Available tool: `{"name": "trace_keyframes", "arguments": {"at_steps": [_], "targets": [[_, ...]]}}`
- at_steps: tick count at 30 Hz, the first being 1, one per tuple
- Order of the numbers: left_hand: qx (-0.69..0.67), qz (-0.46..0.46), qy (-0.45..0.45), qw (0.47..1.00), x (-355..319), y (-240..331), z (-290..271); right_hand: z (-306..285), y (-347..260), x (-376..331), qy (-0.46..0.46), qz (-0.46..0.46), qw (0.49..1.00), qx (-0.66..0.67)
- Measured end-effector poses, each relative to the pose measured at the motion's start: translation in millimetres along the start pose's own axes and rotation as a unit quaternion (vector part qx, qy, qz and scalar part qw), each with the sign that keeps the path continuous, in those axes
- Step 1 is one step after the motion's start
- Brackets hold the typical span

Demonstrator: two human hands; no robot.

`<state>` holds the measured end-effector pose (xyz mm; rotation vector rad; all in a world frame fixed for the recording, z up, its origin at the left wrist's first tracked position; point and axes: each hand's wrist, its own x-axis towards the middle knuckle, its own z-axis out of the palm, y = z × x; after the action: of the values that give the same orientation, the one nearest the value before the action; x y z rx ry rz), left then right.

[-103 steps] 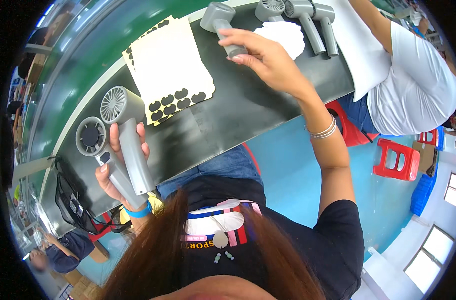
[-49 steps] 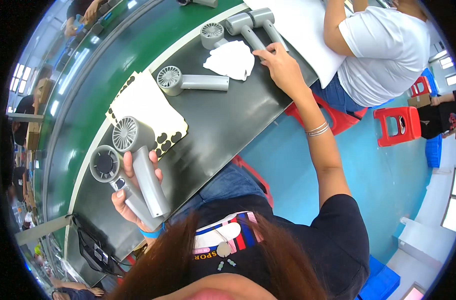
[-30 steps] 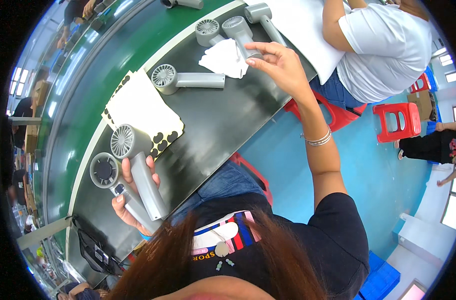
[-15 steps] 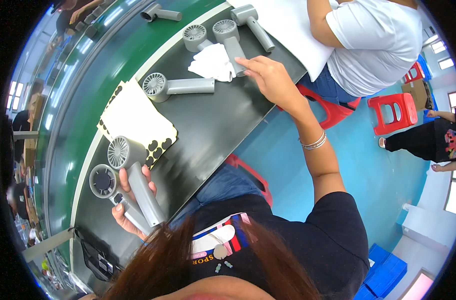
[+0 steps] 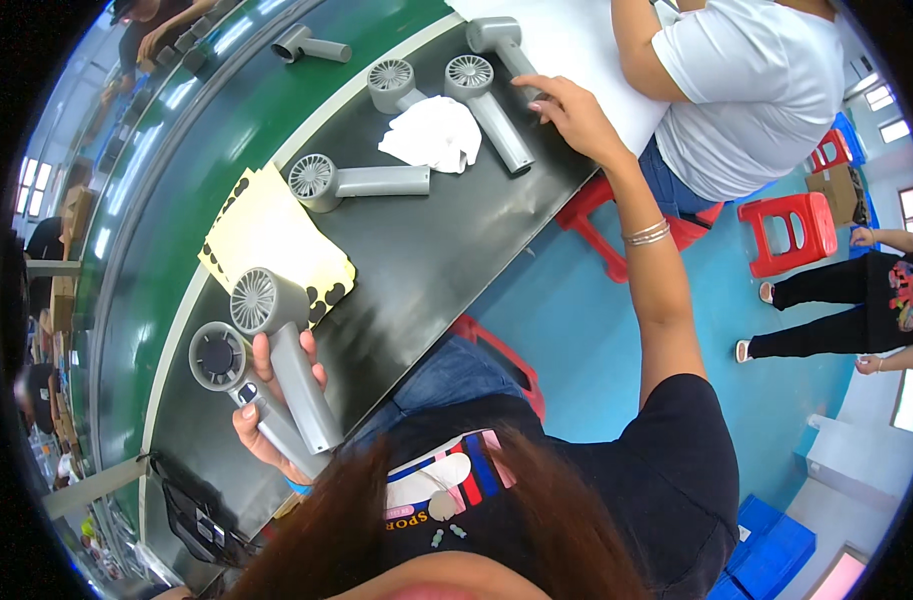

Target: Applying circular filter components or stickers to the rear housing of hair dryers on an assembly line.

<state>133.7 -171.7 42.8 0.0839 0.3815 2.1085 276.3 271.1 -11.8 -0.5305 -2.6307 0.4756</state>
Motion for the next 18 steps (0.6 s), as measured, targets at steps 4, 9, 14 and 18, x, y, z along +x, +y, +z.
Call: {"name": "trace_keyframes", "arguments": {"at_steps": [4,9,14,18], "targets": [[-0.013,-0.012,0.005,1.000,2,0,-7,-13,-27,-8,0.024,0.113,0.928,0.355],[0.043,-0.017,0.009,0.999,1,2,-5,-21,-49,-10,0.032,0.097,0.901,0.422],[0.034,-0.025,0.007,0.999,0,1,-8,-20,-47,-10,0.055,0.119,0.894,0.428],[0.046,-0.014,0.020,0.999,-2,1,-9,-20,-50,-10,0.037,0.111,0.898,0.424]]}}
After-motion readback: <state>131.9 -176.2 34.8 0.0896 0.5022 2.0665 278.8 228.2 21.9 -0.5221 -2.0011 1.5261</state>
